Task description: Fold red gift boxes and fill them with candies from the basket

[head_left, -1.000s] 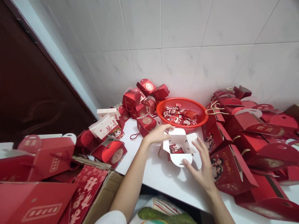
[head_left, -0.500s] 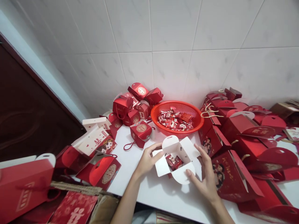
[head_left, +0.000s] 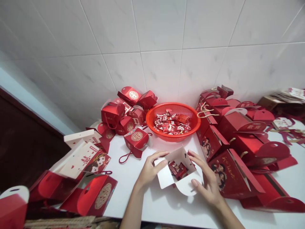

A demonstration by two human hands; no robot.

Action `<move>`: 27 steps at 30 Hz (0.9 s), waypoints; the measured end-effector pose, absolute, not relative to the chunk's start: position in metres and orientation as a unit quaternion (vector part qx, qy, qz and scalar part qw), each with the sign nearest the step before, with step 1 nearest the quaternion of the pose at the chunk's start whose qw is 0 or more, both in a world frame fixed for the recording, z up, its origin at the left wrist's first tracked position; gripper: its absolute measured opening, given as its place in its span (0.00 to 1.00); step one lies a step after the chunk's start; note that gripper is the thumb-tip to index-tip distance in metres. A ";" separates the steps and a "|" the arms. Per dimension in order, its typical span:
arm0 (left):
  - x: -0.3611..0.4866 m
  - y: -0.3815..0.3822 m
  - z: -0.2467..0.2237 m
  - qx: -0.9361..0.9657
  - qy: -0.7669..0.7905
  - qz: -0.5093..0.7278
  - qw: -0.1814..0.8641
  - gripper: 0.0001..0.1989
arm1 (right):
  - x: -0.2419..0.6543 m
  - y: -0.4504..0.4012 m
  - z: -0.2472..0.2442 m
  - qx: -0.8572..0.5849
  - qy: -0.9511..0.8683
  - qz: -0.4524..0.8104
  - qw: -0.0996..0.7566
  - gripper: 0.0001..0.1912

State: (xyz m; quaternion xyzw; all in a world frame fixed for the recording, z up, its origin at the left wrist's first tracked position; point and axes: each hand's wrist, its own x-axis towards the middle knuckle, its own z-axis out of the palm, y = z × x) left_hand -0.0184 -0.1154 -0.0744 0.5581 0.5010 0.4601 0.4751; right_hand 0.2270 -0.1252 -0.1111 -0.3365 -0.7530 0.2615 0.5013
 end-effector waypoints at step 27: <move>0.006 -0.123 -0.070 0.458 0.304 0.591 0.590 0.28 | 0.227 -0.128 -0.097 -0.306 -0.774 0.281 0.478 0.26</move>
